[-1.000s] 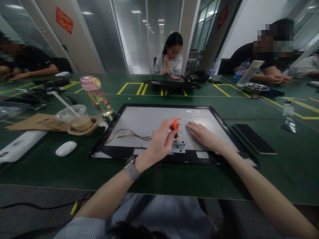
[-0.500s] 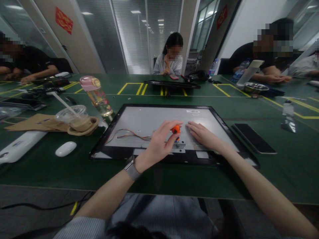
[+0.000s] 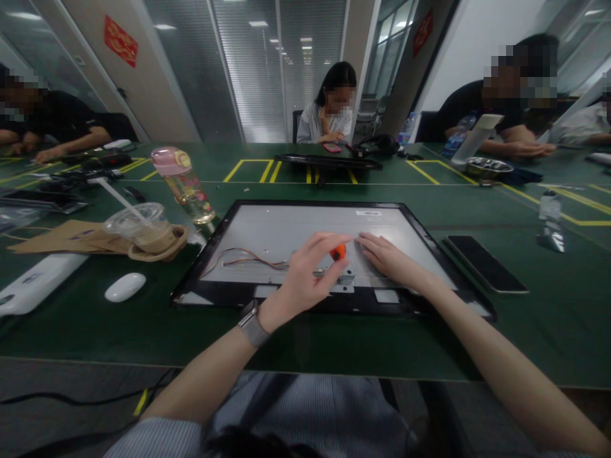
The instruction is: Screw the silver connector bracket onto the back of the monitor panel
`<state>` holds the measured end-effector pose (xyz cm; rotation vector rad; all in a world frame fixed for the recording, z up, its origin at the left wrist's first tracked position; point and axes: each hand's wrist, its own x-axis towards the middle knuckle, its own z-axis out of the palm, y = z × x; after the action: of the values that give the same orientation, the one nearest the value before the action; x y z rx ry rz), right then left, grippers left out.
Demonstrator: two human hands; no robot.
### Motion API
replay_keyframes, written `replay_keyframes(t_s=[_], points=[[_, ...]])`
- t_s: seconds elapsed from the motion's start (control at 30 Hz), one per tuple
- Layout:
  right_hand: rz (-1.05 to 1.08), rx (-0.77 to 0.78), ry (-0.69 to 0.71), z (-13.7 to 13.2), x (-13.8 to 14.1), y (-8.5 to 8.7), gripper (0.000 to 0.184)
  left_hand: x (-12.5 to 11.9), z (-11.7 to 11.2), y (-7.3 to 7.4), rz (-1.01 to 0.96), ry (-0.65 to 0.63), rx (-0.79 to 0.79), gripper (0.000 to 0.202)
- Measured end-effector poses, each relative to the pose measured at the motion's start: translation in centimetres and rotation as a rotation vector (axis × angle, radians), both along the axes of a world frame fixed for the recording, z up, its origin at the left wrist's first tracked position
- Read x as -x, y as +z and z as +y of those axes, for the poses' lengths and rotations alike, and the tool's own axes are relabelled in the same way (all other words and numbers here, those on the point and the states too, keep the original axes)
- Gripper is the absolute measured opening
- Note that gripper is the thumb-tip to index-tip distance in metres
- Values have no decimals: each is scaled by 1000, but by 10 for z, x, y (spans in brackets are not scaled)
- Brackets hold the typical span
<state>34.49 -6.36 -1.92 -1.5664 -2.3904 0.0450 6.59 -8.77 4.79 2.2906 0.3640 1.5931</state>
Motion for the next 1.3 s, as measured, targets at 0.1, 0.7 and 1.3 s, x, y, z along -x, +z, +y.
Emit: replay_keyframes(t_s=[0.1,0.7,1.3], points=[[-9,14,-10,1,0,0,49,0,2,0,-30,72,-52,31],[14,18,5,-2,1,3,50,3,3,5,-71,80,20,25],[27,10,-8,-1,0,-1,49,1,4,2,-38,154,49,33]])
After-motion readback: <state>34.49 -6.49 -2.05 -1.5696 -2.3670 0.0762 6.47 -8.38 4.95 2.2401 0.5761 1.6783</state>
